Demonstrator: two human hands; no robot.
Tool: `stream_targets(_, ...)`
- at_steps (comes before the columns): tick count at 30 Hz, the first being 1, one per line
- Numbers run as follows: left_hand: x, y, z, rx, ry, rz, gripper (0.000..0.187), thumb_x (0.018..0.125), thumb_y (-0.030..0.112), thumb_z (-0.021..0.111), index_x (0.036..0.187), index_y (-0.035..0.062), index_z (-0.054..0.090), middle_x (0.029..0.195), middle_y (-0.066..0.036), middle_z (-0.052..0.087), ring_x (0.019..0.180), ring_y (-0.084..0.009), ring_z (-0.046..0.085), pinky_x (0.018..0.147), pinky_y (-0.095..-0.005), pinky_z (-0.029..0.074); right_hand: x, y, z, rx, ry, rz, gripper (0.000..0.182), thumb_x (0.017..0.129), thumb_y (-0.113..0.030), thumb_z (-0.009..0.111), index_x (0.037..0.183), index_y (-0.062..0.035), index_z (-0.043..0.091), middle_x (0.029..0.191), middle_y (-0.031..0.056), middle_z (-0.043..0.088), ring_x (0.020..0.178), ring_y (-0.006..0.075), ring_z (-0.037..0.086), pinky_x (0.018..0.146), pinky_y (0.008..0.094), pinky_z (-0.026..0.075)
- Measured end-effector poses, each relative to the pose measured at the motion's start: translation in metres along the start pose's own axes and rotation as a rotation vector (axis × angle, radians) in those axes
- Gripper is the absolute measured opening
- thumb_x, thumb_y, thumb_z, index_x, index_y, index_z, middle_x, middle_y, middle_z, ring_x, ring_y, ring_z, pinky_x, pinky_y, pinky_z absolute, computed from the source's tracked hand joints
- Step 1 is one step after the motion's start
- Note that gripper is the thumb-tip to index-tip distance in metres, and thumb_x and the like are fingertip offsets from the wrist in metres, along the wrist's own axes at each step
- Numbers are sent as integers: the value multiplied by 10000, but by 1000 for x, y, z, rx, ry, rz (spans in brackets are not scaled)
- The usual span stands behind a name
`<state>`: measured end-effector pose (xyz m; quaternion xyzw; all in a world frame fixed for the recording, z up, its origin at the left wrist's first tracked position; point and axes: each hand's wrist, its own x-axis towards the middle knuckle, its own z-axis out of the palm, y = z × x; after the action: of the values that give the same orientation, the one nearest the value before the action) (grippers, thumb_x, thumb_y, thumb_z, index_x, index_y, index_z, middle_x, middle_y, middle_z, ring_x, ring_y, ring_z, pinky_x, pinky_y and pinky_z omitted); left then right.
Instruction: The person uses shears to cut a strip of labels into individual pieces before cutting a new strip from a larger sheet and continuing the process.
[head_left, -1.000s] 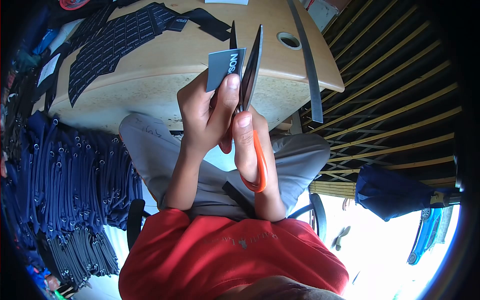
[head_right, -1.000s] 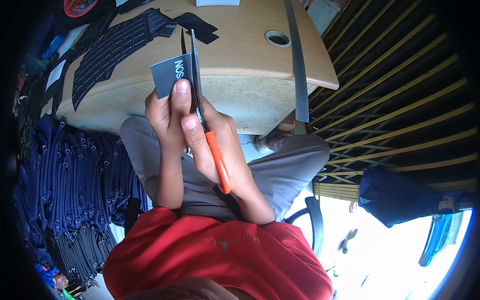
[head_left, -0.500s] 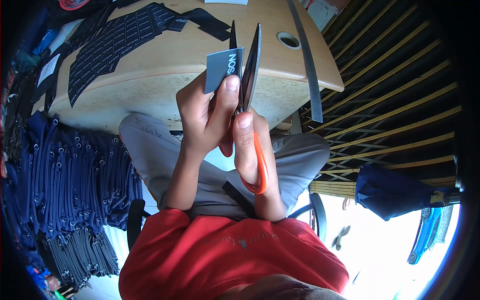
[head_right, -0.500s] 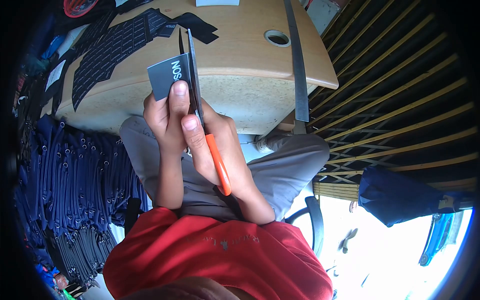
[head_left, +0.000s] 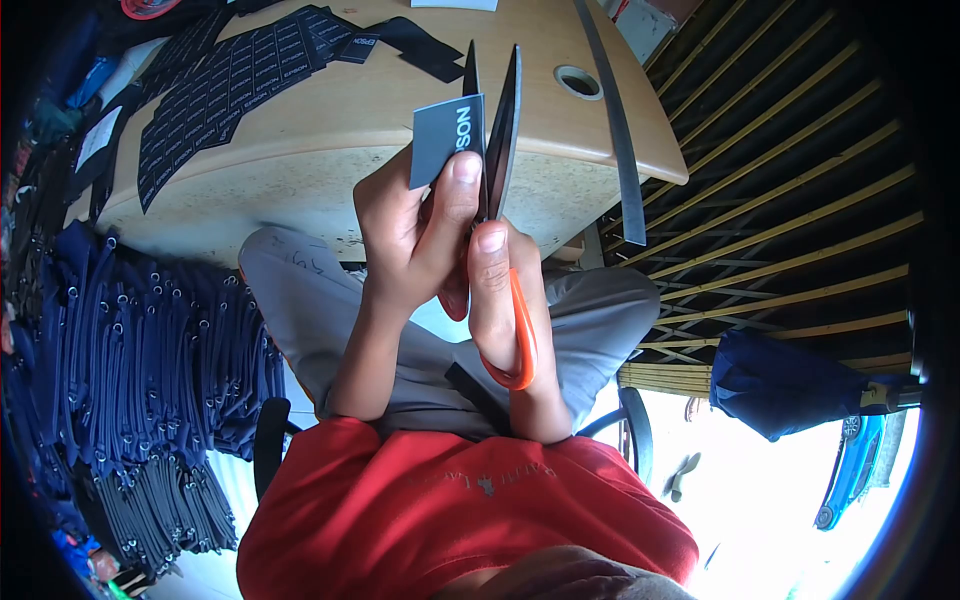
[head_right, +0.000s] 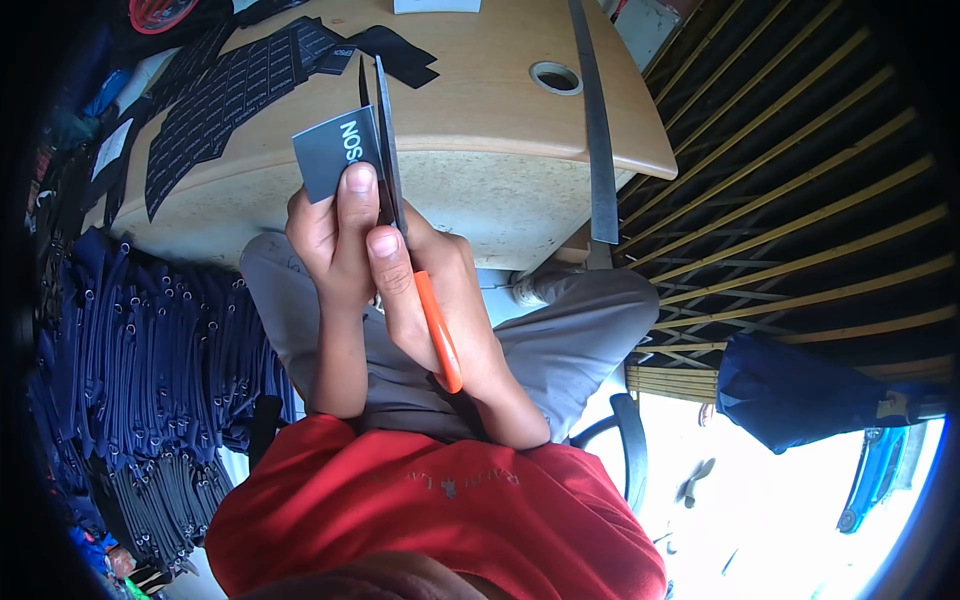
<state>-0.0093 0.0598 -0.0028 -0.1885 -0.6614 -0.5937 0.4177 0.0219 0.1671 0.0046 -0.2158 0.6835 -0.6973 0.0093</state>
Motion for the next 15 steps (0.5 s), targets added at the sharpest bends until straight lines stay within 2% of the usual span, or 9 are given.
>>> stream_targets(15, 1, 0, -2, -31, 5, -1, 169, 929, 121, 560, 822, -7, 577, 620, -20, 519, 549, -67, 441, 504, -240, 359, 1, 3, 2, -23, 4, -1, 392, 1000, -332, 419, 1018, 25, 579, 602, 134, 572, 559, 222, 598, 545, 330, 459)
